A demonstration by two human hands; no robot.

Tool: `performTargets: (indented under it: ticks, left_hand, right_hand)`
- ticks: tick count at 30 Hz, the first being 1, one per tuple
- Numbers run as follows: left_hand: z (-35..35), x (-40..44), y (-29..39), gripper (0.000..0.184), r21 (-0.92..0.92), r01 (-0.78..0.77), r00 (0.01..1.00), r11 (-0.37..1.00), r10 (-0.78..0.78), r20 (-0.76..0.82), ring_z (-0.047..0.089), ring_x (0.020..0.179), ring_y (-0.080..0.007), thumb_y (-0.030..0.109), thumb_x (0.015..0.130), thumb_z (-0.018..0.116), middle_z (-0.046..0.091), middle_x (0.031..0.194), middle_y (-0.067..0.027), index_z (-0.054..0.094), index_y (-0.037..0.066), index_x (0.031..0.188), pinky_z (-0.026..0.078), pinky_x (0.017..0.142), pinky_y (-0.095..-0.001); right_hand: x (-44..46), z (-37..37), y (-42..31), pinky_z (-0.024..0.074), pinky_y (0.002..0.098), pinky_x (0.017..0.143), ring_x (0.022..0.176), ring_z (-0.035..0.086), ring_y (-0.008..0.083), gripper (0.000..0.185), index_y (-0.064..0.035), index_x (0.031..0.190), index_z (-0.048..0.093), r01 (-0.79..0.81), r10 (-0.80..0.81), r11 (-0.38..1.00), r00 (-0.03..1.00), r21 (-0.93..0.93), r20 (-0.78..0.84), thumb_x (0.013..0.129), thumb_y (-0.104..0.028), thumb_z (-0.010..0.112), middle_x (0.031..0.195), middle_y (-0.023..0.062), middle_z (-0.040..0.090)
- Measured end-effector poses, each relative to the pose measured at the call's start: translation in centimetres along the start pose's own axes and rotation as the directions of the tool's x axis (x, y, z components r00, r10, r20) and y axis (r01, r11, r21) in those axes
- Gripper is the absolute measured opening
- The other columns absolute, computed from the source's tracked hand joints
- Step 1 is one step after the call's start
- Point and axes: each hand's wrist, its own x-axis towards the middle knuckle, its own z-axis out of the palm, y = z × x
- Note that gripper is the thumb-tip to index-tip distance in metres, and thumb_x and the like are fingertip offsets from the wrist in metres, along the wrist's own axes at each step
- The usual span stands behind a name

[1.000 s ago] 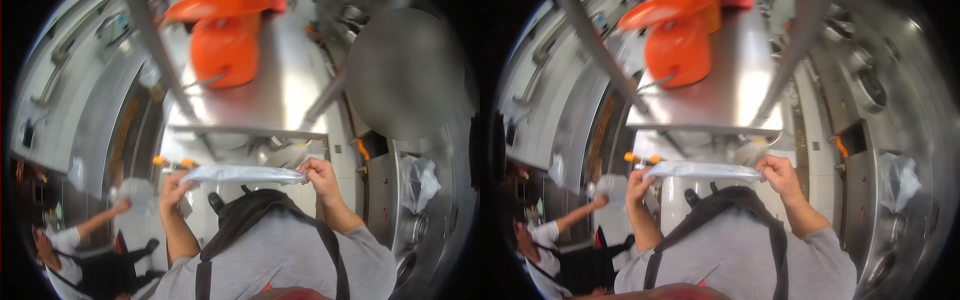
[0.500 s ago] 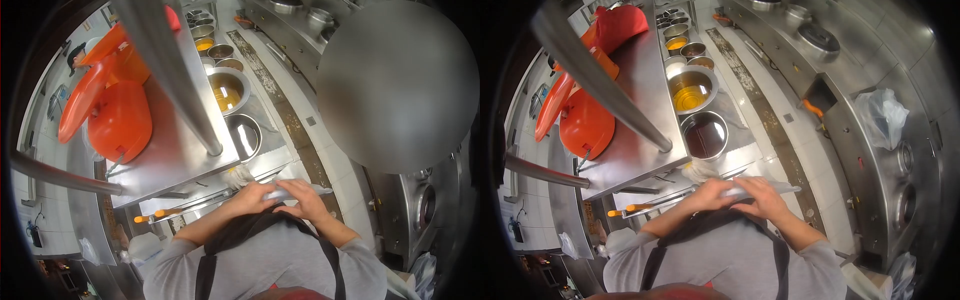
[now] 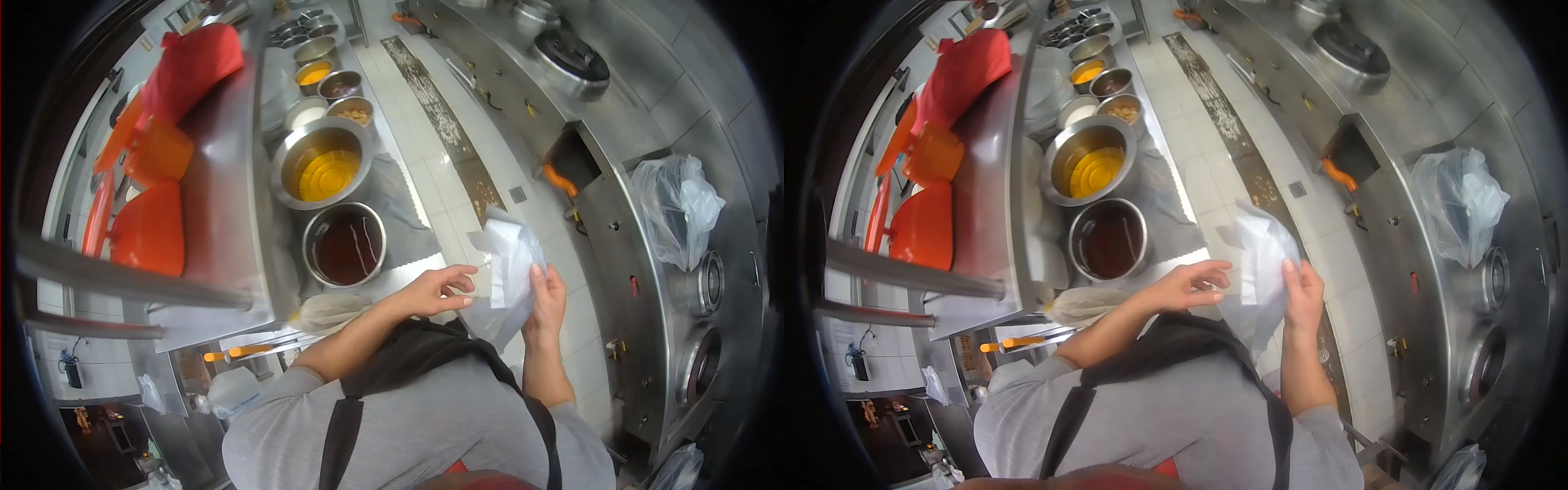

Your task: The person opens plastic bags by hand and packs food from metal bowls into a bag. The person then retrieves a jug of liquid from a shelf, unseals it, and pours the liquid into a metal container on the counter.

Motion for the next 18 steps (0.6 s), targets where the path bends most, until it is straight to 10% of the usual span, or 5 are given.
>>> performTargets:
  ticks: [6, 18]
  left_hand:
    - [4.1, 10.8, -0.4, 0.053, 0.215, 0.007, 1.0, 0.977, -0.001, -0.028, 0.06, 0.109, -0.02, 0.018, 0.088, 0.069, 0.064, 0.116, -0.0111, 0.05, 0.001, 0.134, 0.049, 0.093, -0.036]
    - [7.0, 21.5, 1.3, 0.027, -0.476, -0.023, 0.996, 0.879, -0.022, -0.089, 0.06, 0.095, -0.0143, 0.022, 0.096, 0.058, 0.065, 0.101, -0.0056, 0.063, -0.001, 0.109, 0.05, 0.083, -0.0296]
  right_hand:
    - [7.3, -5.2, -0.9, 0.046, 0.0229, 0.076, 0.083, 0.059, 0.0081, 0.018, 0.0007, 0.102, 0.065, -0.146, 0.133, 0.982, 0.985, 0.121, 0.108, 0.096, -0.015, 0.061, 0.094, 0.0026, 0.067]
    - [16.1, -11.1, -5.7, 0.0468, 0.0232, 0.076, 0.084, 0.06, 0.0087, 0.022, 0.0017, 0.105, 0.065, -0.187, 0.189, 0.982, 0.968, -0.025, 0.168, 0.096, -0.017, 0.06, 0.094, 0.003, 0.067]
